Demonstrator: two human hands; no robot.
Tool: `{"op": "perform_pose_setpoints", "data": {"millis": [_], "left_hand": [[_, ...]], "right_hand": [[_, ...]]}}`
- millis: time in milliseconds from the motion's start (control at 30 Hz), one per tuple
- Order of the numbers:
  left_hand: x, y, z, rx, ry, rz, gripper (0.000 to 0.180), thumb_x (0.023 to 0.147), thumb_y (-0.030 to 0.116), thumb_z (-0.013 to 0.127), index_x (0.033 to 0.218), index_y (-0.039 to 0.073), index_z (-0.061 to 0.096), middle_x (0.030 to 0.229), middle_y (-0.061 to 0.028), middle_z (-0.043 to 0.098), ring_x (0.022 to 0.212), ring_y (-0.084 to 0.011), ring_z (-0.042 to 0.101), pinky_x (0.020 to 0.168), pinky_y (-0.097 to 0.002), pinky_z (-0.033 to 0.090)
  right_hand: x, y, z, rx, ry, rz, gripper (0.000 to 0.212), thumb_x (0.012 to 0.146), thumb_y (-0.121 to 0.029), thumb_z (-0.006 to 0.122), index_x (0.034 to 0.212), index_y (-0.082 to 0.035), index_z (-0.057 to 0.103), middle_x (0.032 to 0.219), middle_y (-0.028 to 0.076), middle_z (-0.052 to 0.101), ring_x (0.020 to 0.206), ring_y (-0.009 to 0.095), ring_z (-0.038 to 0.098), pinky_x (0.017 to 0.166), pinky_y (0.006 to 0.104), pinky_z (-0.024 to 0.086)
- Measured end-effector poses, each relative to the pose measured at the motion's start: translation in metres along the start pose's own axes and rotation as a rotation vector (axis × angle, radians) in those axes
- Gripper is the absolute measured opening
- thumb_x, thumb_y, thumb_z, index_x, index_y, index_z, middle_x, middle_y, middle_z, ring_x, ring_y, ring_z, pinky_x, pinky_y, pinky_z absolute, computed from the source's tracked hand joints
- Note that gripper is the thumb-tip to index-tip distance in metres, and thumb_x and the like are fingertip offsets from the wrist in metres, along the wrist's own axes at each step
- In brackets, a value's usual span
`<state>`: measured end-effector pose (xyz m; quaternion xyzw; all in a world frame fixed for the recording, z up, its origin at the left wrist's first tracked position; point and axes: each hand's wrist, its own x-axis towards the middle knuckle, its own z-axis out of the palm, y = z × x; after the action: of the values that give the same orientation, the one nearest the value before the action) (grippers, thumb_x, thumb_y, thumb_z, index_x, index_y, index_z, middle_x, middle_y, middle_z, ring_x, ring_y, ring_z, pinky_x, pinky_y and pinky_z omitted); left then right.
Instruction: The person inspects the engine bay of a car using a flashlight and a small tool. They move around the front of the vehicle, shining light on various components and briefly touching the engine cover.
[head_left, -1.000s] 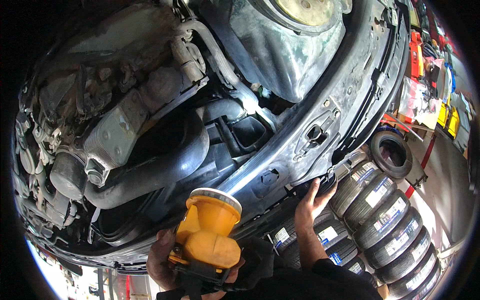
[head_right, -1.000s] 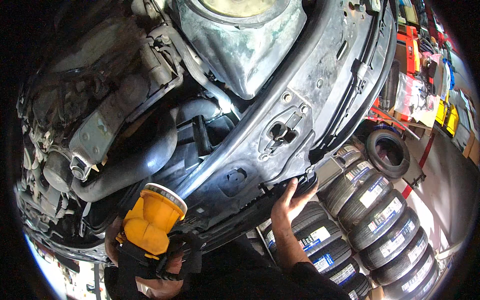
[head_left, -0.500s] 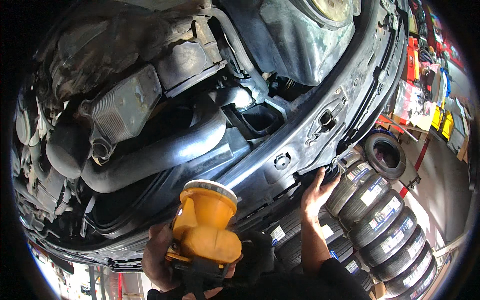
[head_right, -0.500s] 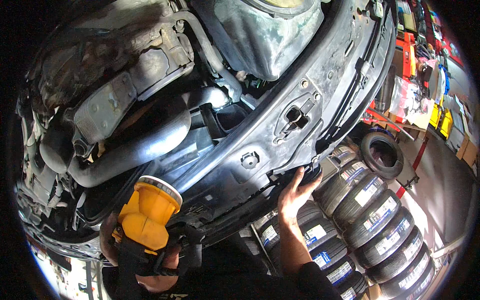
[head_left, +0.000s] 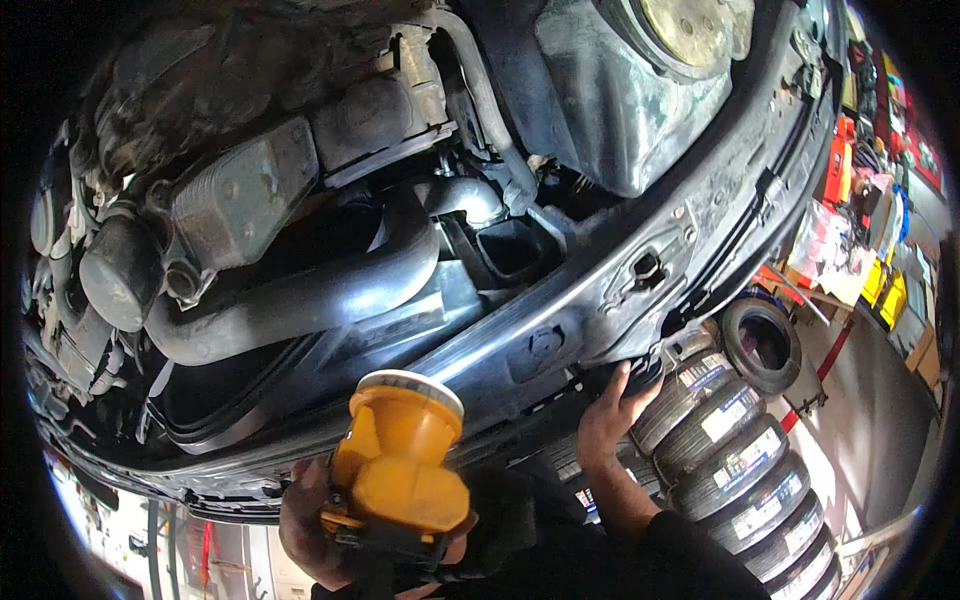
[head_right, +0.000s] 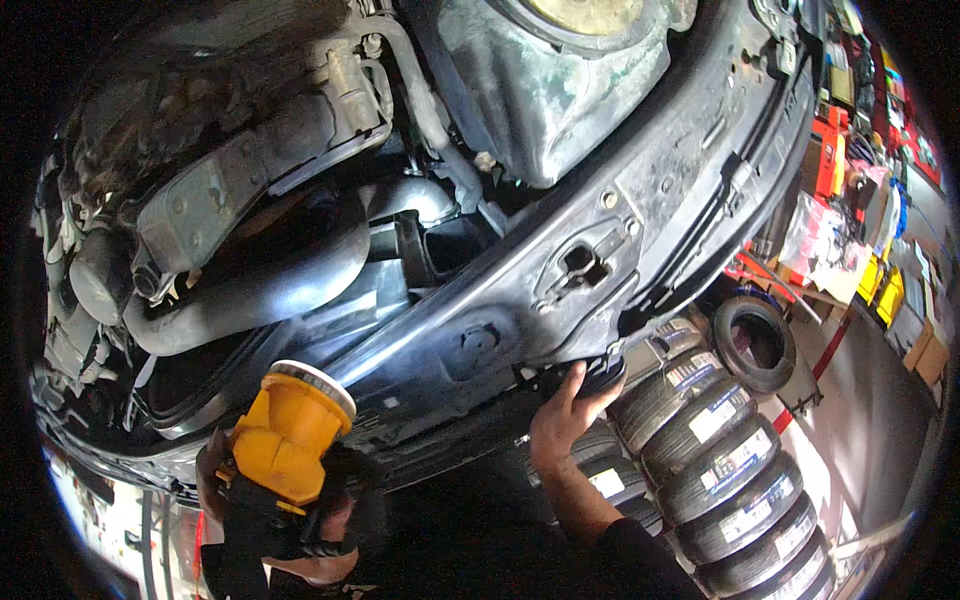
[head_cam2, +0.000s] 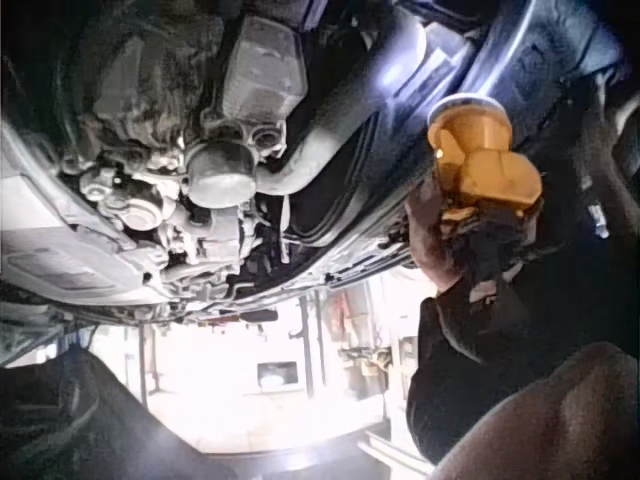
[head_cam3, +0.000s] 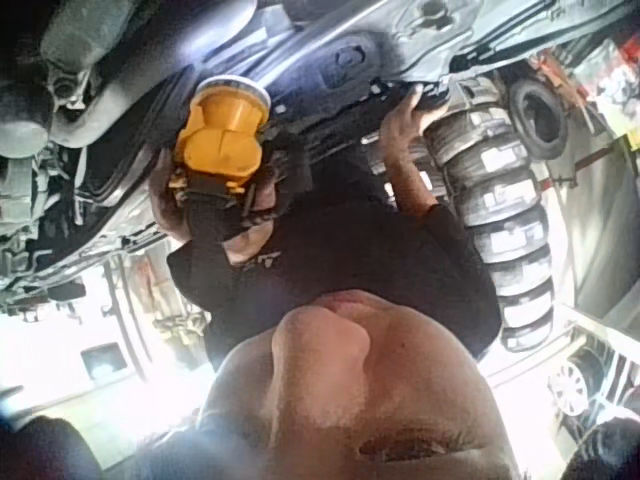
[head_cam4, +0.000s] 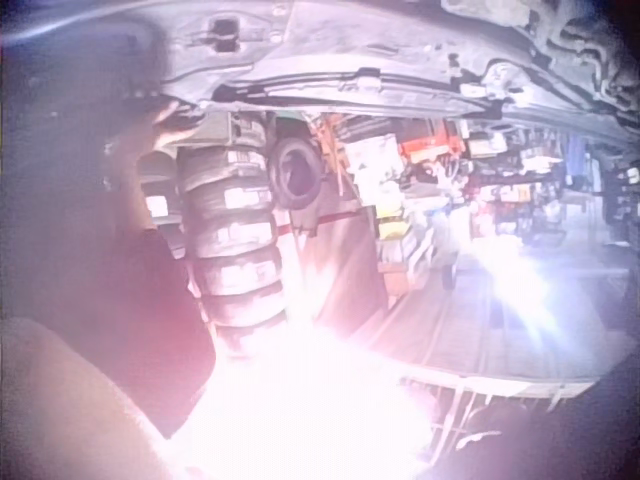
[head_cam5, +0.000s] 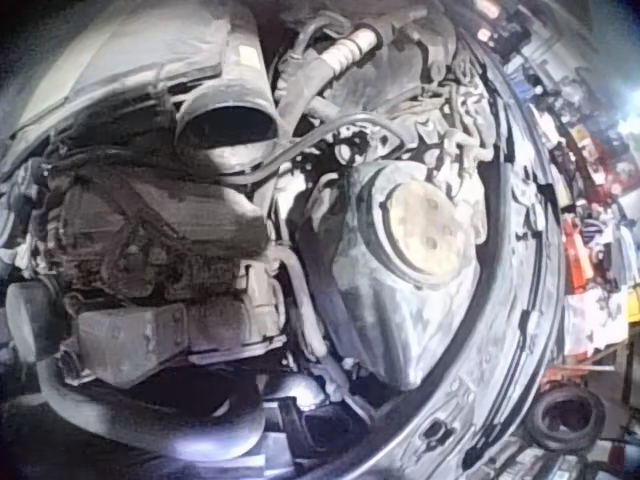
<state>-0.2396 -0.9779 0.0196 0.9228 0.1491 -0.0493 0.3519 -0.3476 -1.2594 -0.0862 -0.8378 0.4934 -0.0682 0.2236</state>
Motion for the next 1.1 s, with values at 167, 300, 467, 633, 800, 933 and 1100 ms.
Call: {"op": "perform_pose_setpoints", "data": {"millis": [167,300,467,633,800,933,1100], "left_hand": [[0.002,0.027,0.026,0.004,-0.029,-0.028,0.119,0.079,0.067,0.078,0.156,-0.003,0.021,0.146,-0.0244,0.042,0.137,-0.041,0.046,0.116,-0.0556,0.038],[0.007,0.055,0.047,0.087,-0.022,0.0,0.115,0.074,0.066,0.082,0.152,0.002,0.026,0.139,-0.0202,0.046,0.131,-0.0352,0.054,0.112,-0.0512,0.044],[0.01,0.087,0.058,-0.047,-0.059,-0.316,0.119,0.075,0.068,0.081,0.154,-0.002,0.027,0.144,-0.0211,0.045,0.134,-0.0371,0.05,0.115,-0.0533,0.041],[0.022,0.092,0.053,0.121,-0.167,-0.108,0.118,0.074,0.07,0.08,0.155,0.0,0.029,0.142,-0.0185,0.044,0.134,-0.0349,0.051,0.114,-0.0511,0.042],[0.026,0.1,0.053,0.062,-0.143,-0.192,0.117,0.077,0.07,0.079,0.155,0.0,0.028,0.145,-0.0194,0.041,0.134,-0.0354,0.05,0.114,-0.051,0.043],[0.032,0.094,0.052,0.075,-0.167,0.021,0.115,0.078,0.065,0.08,0.156,0.0,0.027,0.145,-0.0202,0.04,0.134,-0.0368,0.049,0.114,-0.0508,0.043],[0.024,0.086,0.05,0.117,-0.102,0.036,0.108,0.078,0.07,0.073,0.15,0.0,0.033,0.138,-0.021,0.047,0.125,-0.0338,0.056,0.107,-0.0486,0.049]], "right_hand": [[0.007,-0.006,-0.017,0.348,-0.22,0.305,0.081,0.102,-0.017,0.067,0.161,-0.004,0.012,0.151,0.018,0.043,0.134,0.026,0.045,0.115,0.0377,0.036],[0.018,-0.017,-0.028,0.351,-0.339,0.438,0.088,0.098,-0.015,0.072,0.162,-0.007,0.012,0.154,0.018,0.038,0.138,0.028,0.042,0.118,0.0397,0.036],[0.022,-0.028,-0.031,0.372,-0.409,0.444,0.093,0.098,-0.018,0.073,0.161,-0.006,0.006,0.158,0.021,0.03,0.143,0.03,0.033,0.121,0.0434,0.023],[0.023,-0.03,-0.035,0.288,-0.453,0.466,0.095,0.099,-0.014,0.071,0.16,-0.005,-0.001,0.16,0.02,0.023,0.145,0.031,0.029,0.12,0.0454,0.025],[0.022,-0.024,-0.037,0.254,-0.47,0.418,0.101,0.098,-0.017,0.072,0.16,-0.004,-0.006,0.16,0.022,0.021,0.147,0.032,0.025,0.122,0.0469,0.021],[0.022,-0.021,-0.04,0.141,-0.499,0.422,0.107,0.098,-0.022,0.073,0.158,0.001,-0.013,0.161,0.026,0.014,0.148,0.034,0.021,0.123,0.0469,0.018],[0.022,-0.019,-0.042,0.148,-0.531,0.356,0.111,0.099,-0.025,0.073,0.155,0.009,-0.017,0.161,0.029,0.008,0.148,0.035,0.019,0.122,0.0475,0.016]]}}
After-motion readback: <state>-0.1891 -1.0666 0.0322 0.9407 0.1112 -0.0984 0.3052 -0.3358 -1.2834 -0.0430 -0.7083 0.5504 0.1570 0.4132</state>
